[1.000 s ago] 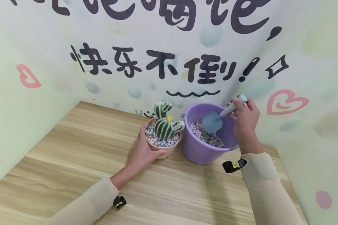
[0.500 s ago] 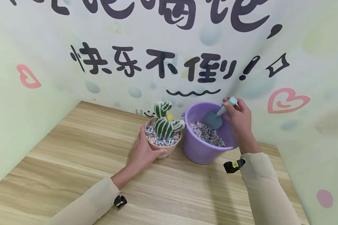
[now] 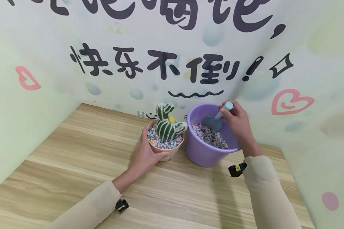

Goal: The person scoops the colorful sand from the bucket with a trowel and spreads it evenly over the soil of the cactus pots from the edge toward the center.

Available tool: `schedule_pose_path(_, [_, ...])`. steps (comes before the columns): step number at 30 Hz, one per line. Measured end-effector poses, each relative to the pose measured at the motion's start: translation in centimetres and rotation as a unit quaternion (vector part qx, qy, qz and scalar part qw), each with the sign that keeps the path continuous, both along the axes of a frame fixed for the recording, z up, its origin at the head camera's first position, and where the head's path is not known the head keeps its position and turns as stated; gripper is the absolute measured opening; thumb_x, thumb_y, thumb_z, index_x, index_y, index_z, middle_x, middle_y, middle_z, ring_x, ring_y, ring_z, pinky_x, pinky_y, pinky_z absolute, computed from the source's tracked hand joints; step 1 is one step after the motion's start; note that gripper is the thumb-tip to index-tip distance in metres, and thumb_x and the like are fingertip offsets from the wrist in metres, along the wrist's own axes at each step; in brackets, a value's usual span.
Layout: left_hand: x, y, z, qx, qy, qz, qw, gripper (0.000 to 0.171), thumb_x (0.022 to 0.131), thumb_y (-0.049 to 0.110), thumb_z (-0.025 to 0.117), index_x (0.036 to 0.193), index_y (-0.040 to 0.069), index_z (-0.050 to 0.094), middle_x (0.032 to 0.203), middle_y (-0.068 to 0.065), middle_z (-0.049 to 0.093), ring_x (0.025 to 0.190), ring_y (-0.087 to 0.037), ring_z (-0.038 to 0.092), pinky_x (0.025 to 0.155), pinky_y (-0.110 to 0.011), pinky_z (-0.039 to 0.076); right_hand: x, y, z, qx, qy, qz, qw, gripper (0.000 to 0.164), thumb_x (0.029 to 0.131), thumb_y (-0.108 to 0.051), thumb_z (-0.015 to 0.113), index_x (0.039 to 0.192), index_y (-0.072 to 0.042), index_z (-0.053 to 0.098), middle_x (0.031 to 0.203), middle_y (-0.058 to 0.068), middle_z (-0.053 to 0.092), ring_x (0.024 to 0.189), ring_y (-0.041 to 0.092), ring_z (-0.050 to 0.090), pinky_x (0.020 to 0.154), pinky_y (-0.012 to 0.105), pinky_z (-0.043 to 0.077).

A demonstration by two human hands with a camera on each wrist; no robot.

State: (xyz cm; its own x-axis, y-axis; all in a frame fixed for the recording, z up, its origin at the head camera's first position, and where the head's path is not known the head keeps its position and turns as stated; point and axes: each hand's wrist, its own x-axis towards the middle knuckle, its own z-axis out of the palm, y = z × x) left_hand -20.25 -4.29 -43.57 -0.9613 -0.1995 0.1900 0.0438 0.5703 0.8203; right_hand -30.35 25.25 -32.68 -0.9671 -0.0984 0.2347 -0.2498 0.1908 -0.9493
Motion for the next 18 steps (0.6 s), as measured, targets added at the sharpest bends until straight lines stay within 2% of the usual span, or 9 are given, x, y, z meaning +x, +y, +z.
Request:
schedule_pose_path(3, [0.02, 0.00, 0.04, 0.000, 0.001, 0.000, 1.0000, 0.131, 0.055, 0.050, 0.092, 0.154, 0.020, 0.012, 0.150, -0.015, 0.039, 0.134, -0.032, 0.042, 0.106, -0.054, 0.034, 0.08, 0.07, -0.06, 0.014, 0.006, 0.009, 1.000, 0.024, 0.095, -0.017, 0.063, 0.116, -0.008, 0.057, 0.106, -0.003, 0.068, 0.100, 0.008, 0.064, 0.079, 0.018, 0.055])
schedule_pose_path(9, [-0.06, 0.03, 0.00, -0.001, 0.002, -0.001, 1.0000, 0.132, 0.055, 0.050, 0.092, 0.155, 0.019, 0.011, 0.151, -0.016, 0.038, 0.134, -0.032, 0.042, 0.105, -0.053, 0.034, -0.03, 0.23, -0.06, -0.001, -0.003, 0.026, 1.000, 0.024, 0.095, -0.015, 0.062, 0.115, -0.004, 0.054, 0.101, -0.003, 0.070, 0.097, 0.009, 0.066, 0.076, 0.019, 0.056])
schedule_pose_path(18, [-0.06, -0.06, -0.28, 0.004, 0.005, -0.003, 1.0000, 0.132, 0.055, 0.050, 0.092, 0.155, 0.019, 0.011, 0.152, -0.015, 0.037, 0.136, -0.032, 0.041, 0.106, -0.053, 0.033, 0.08, 0.09, -0.08, -0.013, -0.014, 0.018, 1.000, 0.024, 0.096, -0.019, 0.062, 0.113, -0.004, 0.055, 0.093, -0.002, 0.071, 0.085, 0.009, 0.068, 0.066, 0.021, 0.058])
